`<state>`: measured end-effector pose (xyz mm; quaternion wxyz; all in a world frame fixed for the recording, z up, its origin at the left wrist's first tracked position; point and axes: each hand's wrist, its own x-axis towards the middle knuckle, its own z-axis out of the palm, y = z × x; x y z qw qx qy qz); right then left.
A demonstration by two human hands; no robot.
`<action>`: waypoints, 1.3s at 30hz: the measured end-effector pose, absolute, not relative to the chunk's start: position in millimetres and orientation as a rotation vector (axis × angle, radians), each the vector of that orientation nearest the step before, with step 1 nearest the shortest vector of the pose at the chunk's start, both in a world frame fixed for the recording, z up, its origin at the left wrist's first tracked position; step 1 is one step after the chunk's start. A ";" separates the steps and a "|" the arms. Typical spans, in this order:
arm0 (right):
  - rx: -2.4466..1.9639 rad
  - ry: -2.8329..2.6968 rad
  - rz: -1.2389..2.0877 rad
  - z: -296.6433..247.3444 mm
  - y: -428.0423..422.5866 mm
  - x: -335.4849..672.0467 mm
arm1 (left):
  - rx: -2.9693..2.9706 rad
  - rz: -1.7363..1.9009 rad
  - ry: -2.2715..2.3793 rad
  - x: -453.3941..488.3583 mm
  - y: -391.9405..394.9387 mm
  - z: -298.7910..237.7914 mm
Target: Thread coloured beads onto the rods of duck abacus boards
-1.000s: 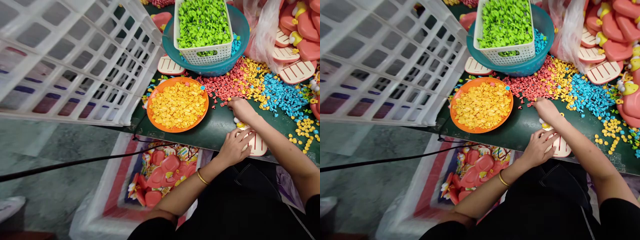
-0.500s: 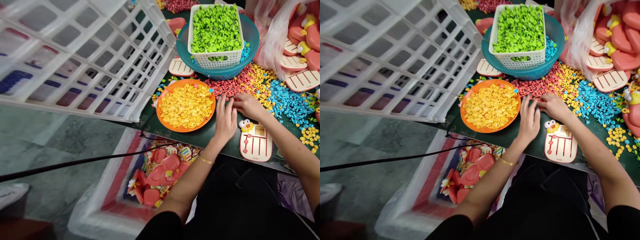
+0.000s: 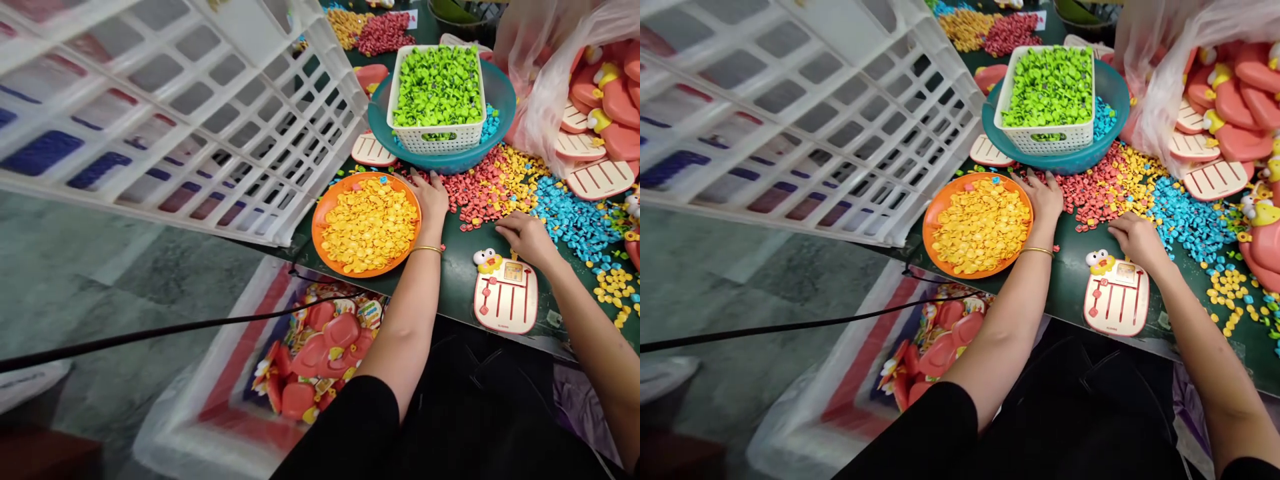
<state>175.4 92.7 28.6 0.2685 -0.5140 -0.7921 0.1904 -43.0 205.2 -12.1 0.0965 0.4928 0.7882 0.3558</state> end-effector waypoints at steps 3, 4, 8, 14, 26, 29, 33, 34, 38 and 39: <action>-1.328 -2.143 0.559 29.1 88.2 183.3 | 1.481 0.994 2.331 -51.6 212.2 -13.1; -1.326 -2.147 0.570 28.9 86.8 185.8 | 1.512 0.981 2.321 -53.9 214.1 -13.0; -1.348 -2.124 0.578 28.2 84.1 190.3 | 1.569 0.935 2.327 -57.8 216.2 -10.6; -1.253 -2.019 0.565 43.7 98.6 172.9 | 1.634 0.896 2.252 -35.9 193.4 -8.2; -1.067 -2.633 0.623 51.9 222.7 -14.1 | 1.960 0.689 1.935 -50.0 90.6 -4.1; -1.157 -2.677 0.549 38.2 244.1 -46.6 | 1.992 0.616 1.837 -59.1 81.8 -12.8; -1.249 -2.680 0.523 28.2 260.5 -63.3 | 2.072 0.598 1.725 -64.1 83.7 -20.5; -1.264 -2.684 0.521 26.5 261.8 -63.6 | 2.073 0.617 1.711 -65.2 84.2 -21.2; -1.264 -2.719 0.509 20.9 257.4 -53.1 | 2.029 0.711 1.666 -69.3 82.9 -20.7; -1.259 -2.726 0.505 20.1 255.8 -49.8 | 2.014 0.717 1.670 -69.7 82.3 -20.3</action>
